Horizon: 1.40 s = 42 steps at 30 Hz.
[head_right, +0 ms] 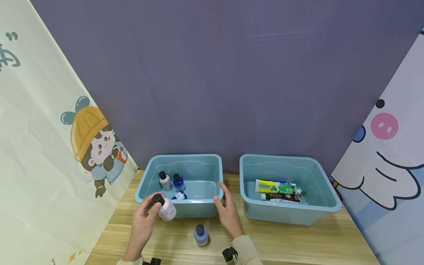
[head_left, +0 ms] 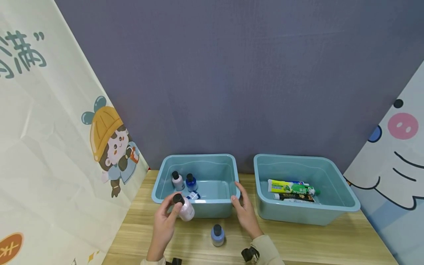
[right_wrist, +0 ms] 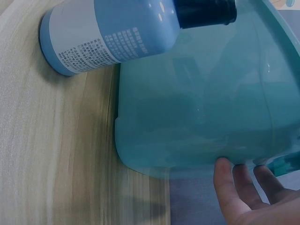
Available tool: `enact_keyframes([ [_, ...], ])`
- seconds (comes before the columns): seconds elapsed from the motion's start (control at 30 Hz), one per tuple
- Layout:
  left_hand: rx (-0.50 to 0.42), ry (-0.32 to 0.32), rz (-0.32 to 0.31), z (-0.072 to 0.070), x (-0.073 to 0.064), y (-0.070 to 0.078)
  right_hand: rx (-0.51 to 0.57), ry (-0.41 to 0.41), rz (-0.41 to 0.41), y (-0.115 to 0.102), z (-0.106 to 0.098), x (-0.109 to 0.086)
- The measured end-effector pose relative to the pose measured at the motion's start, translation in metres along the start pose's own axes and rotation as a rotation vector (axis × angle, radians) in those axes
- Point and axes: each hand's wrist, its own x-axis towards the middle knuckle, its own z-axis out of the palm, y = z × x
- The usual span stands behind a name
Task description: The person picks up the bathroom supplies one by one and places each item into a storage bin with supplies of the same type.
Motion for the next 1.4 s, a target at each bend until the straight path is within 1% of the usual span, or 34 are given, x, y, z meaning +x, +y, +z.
enact_keyframes([
  [0.23, 0.018, -0.012, 0.006, 0.000, 0.005, 0.001, -0.012, 0.003, -0.009, 0.002, 0.000, 0.001],
  [0.3, 0.010, -0.016, 0.012, -0.001, 0.007, 0.002, -0.008, 0.000, -0.006, 0.002, 0.000, 0.001],
  [0.47, -0.008, -0.032, 0.048, -0.002, 0.011, 0.004, -0.004, -0.001, -0.005, 0.002, 0.000, 0.000],
  [0.6, 0.003, -0.036, 0.074, -0.004, 0.015, 0.006, -0.004, 0.006, -0.005, 0.001, -0.001, 0.000],
  [0.67, 0.010, -0.033, 0.076, -0.004, 0.016, 0.007, 0.000, 0.005, -0.001, 0.001, -0.001, 0.000],
  [0.8, 0.033, -0.021, 0.058, -0.005, 0.019, 0.009, 0.001, -0.003, 0.005, 0.002, -0.002, 0.001],
  [0.93, 0.055, -0.027, 0.056, -0.006, 0.020, 0.011, -0.009, 0.001, 0.011, 0.003, -0.002, 0.001],
  [1.07, 0.064, -0.044, 0.075, -0.007, 0.023, 0.011, -0.003, 0.001, 0.013, 0.003, -0.001, 0.000],
  [1.4, 0.067, -0.040, 0.136, -0.008, 0.036, 0.011, -0.011, -0.002, -0.001, 0.002, 0.000, 0.000],
])
